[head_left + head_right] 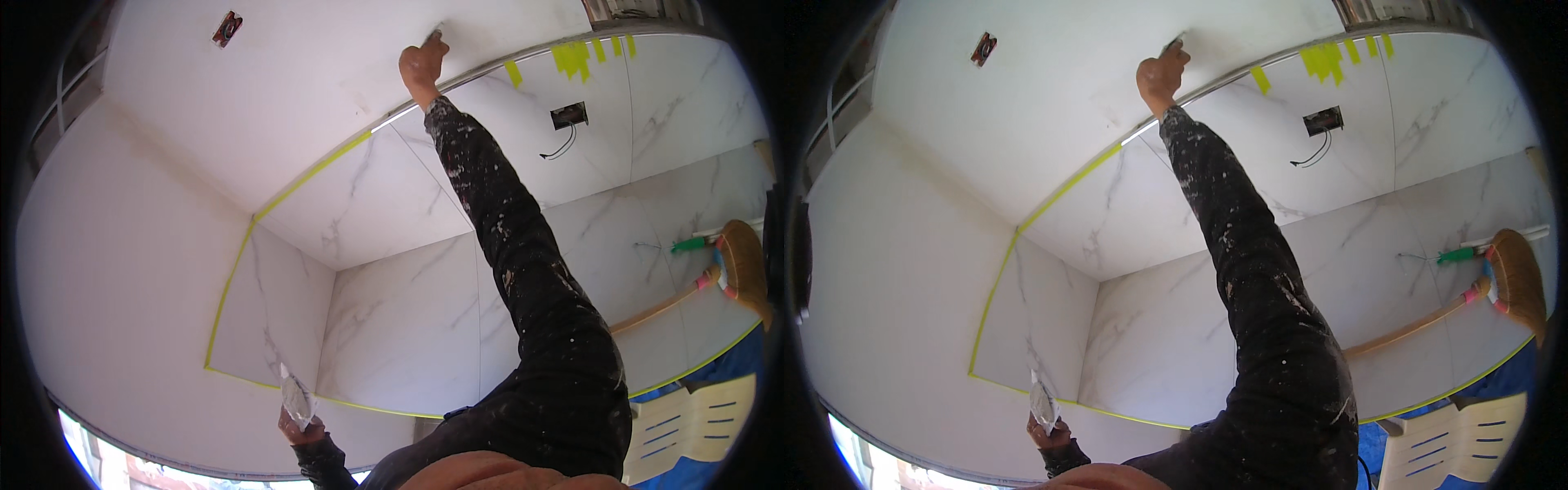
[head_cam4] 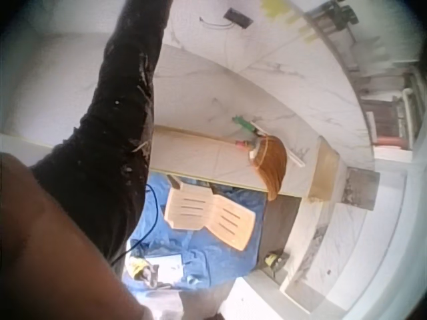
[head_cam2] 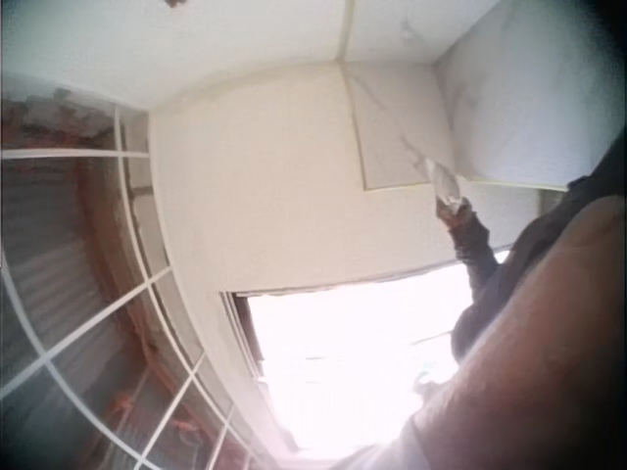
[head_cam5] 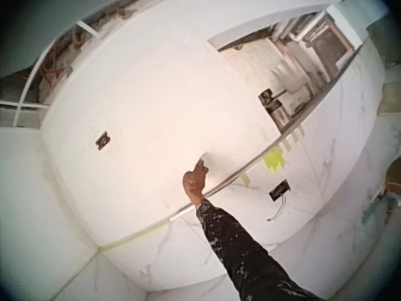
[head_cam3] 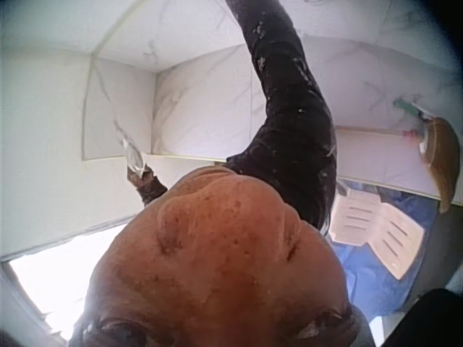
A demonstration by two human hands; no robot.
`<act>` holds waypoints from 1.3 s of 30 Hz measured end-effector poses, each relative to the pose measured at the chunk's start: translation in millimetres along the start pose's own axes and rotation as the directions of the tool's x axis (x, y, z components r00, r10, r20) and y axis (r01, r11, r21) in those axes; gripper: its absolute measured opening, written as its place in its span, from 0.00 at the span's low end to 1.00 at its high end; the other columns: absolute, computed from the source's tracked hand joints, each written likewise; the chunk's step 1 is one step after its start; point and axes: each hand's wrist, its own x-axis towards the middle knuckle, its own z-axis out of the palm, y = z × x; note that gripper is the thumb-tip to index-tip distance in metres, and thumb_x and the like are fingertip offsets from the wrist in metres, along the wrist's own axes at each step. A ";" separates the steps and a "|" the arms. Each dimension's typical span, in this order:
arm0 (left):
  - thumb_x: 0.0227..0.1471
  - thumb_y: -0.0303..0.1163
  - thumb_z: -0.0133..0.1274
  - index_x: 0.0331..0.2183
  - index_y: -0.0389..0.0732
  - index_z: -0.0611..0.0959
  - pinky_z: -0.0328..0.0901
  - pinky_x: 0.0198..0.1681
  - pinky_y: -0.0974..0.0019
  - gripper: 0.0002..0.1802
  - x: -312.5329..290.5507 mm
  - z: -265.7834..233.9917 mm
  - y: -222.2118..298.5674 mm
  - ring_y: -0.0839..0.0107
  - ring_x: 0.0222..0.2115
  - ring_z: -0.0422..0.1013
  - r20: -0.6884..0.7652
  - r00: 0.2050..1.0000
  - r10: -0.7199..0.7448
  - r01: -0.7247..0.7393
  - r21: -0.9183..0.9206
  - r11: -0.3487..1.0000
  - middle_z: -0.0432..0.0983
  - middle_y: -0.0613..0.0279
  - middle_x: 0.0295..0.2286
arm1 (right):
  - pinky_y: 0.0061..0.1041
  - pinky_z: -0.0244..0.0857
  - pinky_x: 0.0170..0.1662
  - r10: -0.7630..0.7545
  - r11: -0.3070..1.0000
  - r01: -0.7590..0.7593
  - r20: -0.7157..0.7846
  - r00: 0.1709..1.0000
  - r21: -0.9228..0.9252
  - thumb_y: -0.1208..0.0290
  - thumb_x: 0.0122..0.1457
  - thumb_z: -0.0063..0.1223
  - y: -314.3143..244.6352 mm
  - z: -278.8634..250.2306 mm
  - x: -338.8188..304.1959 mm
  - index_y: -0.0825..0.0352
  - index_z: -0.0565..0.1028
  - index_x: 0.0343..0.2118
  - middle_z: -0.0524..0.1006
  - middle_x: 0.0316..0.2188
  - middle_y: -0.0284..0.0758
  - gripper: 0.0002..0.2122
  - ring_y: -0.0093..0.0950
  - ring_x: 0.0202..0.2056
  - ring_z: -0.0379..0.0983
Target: The person applies a white compound to a ceiling surface using a putty knife and a hawk. They repeatedly scoop compound from the hawk and spread it across the ceiling, working along taped edges and around fixtures.
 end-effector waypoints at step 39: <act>0.40 0.33 0.61 0.55 0.31 0.61 0.75 0.30 0.68 0.42 16.2 48.8 46.5 0.69 0.39 0.72 0.212 0.972 -0.105 0.230 -0.746 0.625 0.70 0.56 0.45 | 0.38 0.55 0.56 -0.193 0.967 0.197 -0.038 0.980 0.161 0.72 0.48 0.44 -4.8 -16.3 -17.4 0.83 0.50 0.57 0.59 0.48 0.56 0.33 0.49 0.52 0.57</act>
